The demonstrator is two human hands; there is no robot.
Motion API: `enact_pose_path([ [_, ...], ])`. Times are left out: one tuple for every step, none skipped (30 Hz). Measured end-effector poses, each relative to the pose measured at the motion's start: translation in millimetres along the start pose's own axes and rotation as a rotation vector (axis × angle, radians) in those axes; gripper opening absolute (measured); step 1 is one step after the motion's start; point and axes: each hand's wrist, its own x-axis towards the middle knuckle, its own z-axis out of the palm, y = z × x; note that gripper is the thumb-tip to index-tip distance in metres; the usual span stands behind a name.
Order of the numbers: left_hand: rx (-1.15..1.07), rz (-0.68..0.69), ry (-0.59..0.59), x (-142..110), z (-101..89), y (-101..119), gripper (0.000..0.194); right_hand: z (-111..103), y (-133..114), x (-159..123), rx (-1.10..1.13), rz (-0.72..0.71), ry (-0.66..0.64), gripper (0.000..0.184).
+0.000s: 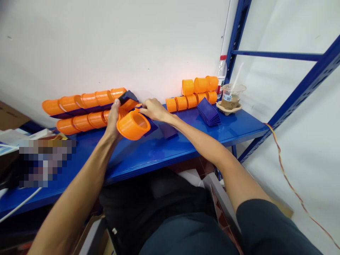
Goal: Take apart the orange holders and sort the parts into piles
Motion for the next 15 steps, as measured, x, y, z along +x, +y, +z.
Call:
enact_pose_path([
  [-0.060, -0.026, -0.017, 0.3, -0.5, 1.9, 0.048, -1.2, 0.5, -0.5, -0.044, -0.003, -0.003, 0.027],
  [-0.126, -0.058, -0.022, 1.0, -1.4, 4.2, 0.053, -3.2, 1.4, -1.2, -0.093, -0.002, 0.001, 0.026],
  [-0.188, -0.095, -0.009, 2.0, -2.6, 7.0, 0.059, -6.5, 2.9, -2.1, -0.144, 0.005, 0.007, 0.026],
  [-0.239, -0.126, 0.024, 3.0, -3.7, 10.2, 0.065, -10.9, 5.0, -3.2, -0.190, 0.020, 0.013, 0.027],
  [-0.283, -0.138, 0.065, 3.8, -4.3, 13.8, 0.069, -16.4, 7.6, -4.6, -0.231, 0.041, 0.012, 0.027],
  [-0.324, -0.129, 0.100, 4.0, -4.3, 17.6, 0.071, -22.6, 10.7, -6.3, -0.267, 0.063, 0.006, 0.027],
  [-0.358, -0.109, 0.126, 3.6, -3.5, 21.2, 0.069, -29.1, 14.0, -8.1, -0.302, 0.084, -0.010, 0.027],
  [-0.383, -0.091, 0.143, 2.6, -2.2, 24.4, 0.065, -35.5, 17.4, -9.9, -0.337, 0.105, -0.042, 0.027],
  [-0.399, -0.081, 0.154, 1.3, -0.4, 26.8, 0.059, -41.1, 20.5, -11.5, -0.372, 0.123, -0.093, 0.026],
  [-0.409, -0.080, 0.160, -0.2, 1.5, 28.3, 0.054, -45.7, 23.3, -12.9, -0.403, 0.142, -0.157, 0.024],
  [-0.410, -0.091, 0.161, -1.7, 3.3, 28.9, 0.050, -49.1, 25.5, -14.0, -0.427, 0.163, -0.229, 0.023],
  [-0.404, -0.106, 0.160, -3.0, 4.6, 28.7, 0.047, -51.1, 27.1, -14.8, -0.445, 0.184, -0.299, 0.022],
  [-0.396, -0.113, 0.158, -4.0, 5.5, 28.0, 0.046, -51.8, 28.0, -15.2, -0.458, 0.200, -0.353, 0.022],
  [-0.390, -0.113, 0.153, -4.7, 5.9, 27.0, 0.046, -51.6, 28.4, -15.5, -0.470, 0.211, -0.386, 0.022],
  [-0.384, -0.111, 0.147, -5.2, 5.9, 26.2, 0.046, -50.7, 28.4, -15.5, -0.482, 0.216, -0.399, 0.022],
])
